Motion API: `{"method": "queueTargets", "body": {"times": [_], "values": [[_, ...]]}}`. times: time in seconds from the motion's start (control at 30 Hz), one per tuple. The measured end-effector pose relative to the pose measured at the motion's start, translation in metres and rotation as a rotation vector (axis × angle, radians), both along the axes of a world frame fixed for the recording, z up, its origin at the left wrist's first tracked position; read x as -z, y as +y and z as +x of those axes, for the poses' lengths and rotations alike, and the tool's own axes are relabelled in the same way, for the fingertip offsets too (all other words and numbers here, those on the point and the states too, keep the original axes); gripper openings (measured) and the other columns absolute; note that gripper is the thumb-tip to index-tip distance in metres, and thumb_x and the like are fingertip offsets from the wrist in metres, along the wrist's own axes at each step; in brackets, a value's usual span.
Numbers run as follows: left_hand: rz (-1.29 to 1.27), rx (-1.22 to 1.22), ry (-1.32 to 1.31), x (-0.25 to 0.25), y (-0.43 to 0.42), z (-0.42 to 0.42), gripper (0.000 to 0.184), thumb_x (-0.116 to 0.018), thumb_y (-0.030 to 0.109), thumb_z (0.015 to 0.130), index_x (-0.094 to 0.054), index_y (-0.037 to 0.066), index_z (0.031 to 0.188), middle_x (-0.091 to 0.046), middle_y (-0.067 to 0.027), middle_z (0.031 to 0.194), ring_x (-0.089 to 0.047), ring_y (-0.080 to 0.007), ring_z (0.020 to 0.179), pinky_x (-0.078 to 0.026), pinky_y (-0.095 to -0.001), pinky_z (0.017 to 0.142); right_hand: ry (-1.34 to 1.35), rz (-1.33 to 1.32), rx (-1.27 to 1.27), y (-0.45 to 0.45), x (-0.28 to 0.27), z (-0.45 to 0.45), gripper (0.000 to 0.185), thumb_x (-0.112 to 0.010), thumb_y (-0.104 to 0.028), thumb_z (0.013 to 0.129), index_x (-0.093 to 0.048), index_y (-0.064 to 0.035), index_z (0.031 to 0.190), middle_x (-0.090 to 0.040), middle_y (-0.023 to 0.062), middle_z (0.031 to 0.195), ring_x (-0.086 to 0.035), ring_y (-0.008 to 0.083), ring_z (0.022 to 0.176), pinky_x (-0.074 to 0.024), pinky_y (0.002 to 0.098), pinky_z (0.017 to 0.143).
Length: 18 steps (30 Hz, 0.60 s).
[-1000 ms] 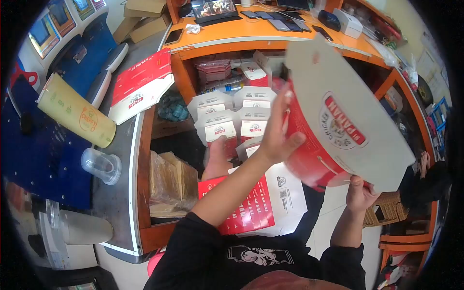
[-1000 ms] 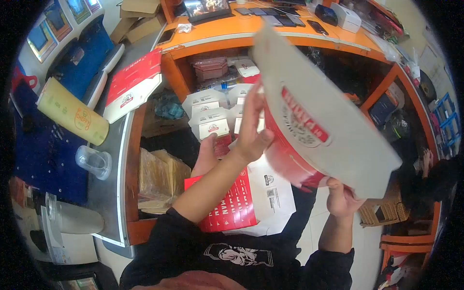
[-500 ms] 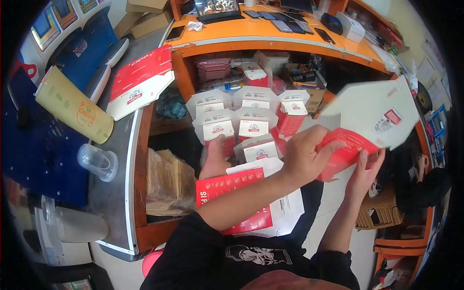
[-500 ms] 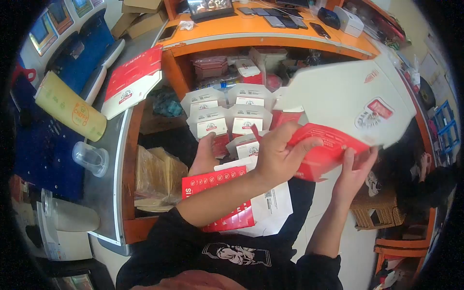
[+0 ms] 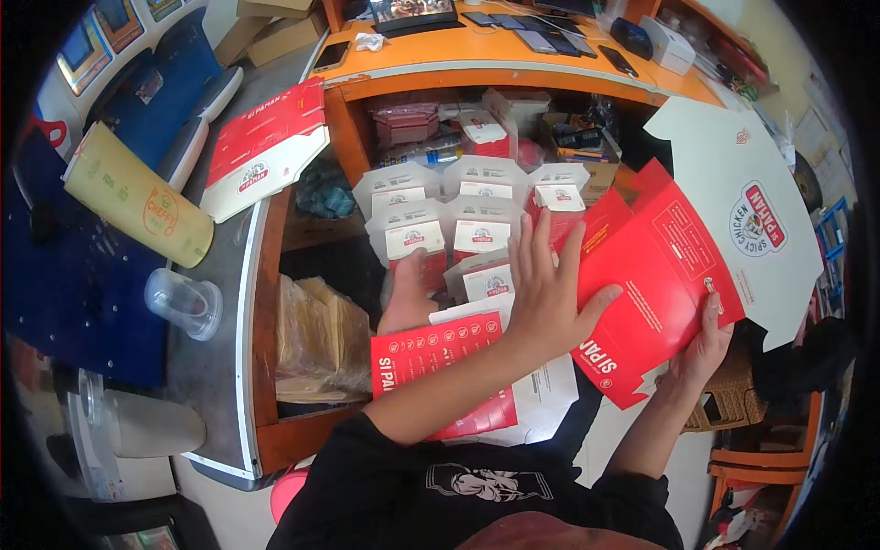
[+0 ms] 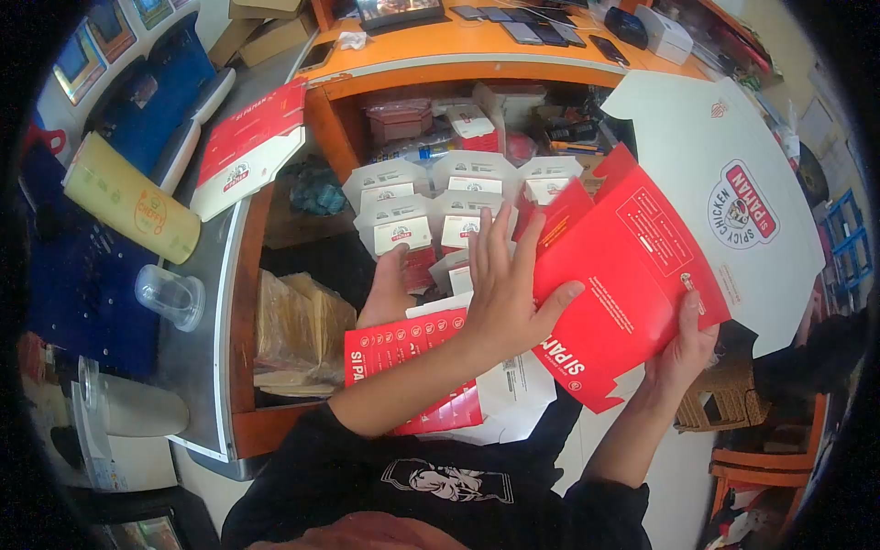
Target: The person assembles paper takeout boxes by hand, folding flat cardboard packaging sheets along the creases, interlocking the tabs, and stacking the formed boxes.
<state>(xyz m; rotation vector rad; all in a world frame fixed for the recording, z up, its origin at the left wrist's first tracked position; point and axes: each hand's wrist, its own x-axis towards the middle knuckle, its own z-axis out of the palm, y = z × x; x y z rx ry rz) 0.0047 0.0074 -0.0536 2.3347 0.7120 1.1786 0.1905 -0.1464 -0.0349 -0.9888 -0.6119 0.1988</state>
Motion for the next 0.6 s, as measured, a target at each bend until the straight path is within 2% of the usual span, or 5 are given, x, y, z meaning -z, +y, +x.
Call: {"method": "queueTargets", "body": {"times": [0.03, 0.13, 0.23, 0.37, 0.6], "values": [[0.037, -0.053, 0.096, -0.001, -0.002, -0.003, 0.085, -0.069, 0.041, 0.095, -0.023, -0.001, 0.154, -0.026, -0.0323, 0.154, -0.032, -0.0472, 0.143, -0.034, -0.0497, 0.113, 0.004, 0.015, -0.025, -0.001, 0.001, 0.000, 0.038, -0.060, -0.014, 0.102, -0.052, 0.0017, 0.136, -0.064, 0.0164, 0.130, -0.066, 0.0224, 0.113, -0.0559, 0.0368, 0.096], [-0.717, 0.558, -0.163, -0.006, 0.009, -0.005, 0.072, -0.067, 0.040, 0.097, -0.037, -0.002, 0.148, -0.052, -0.0247, 0.141, -0.055, -0.0298, 0.128, -0.045, -0.0394, 0.104, -0.001, 0.043, -0.082, -0.003, 0.005, 0.005, 0.039, -0.059, -0.016, 0.103, -0.051, 0.0014, 0.138, -0.064, 0.0161, 0.130, -0.066, 0.0218, 0.114, -0.0551, 0.0368, 0.097], [-0.914, 0.899, -0.012, -0.003, 0.030, -0.009, 0.053, -0.063, 0.036, 0.101, -0.054, -0.002, 0.137, -0.070, -0.0121, 0.113, -0.066, -0.0146, 0.103, -0.051, -0.0320, 0.093, -0.098, -0.120, 0.003, -0.004, 0.002, 0.015, 0.044, -0.057, -0.020, 0.105, -0.048, 0.0023, 0.141, -0.062, 0.0165, 0.134, -0.062, 0.0220, 0.120, -0.0489, 0.0360, 0.103], [-0.882, 0.714, -0.104, -0.013, 0.033, -0.014, 0.039, -0.057, 0.031, 0.106, -0.063, -0.002, 0.126, -0.072, -0.0051, 0.100, -0.064, -0.0066, 0.092, -0.052, -0.0270, 0.082, -0.351, -0.521, 0.330, 0.019, -0.001, -0.003, 0.064, -0.055, -0.028, 0.106, -0.027, -0.0002, 0.156, -0.047, 0.0173, 0.149, -0.042, 0.0229, 0.140, -0.0310, 0.0348, 0.116], [-1.050, 0.760, -0.210, -0.004, 0.035, -0.014, 0.038, -0.055, 0.033, 0.107, -0.063, -0.001, 0.122, -0.071, -0.0023, 0.103, -0.066, -0.0056, 0.088, -0.053, -0.0231, 0.076, -0.101, -0.241, -0.187, 0.022, 0.044, -0.043, 0.069, -0.068, -0.011, 0.097, -0.029, -0.0038, 0.154, -0.050, 0.0195, 0.145, -0.050, 0.0282, 0.135, -0.0442, 0.0434, 0.110]]}}
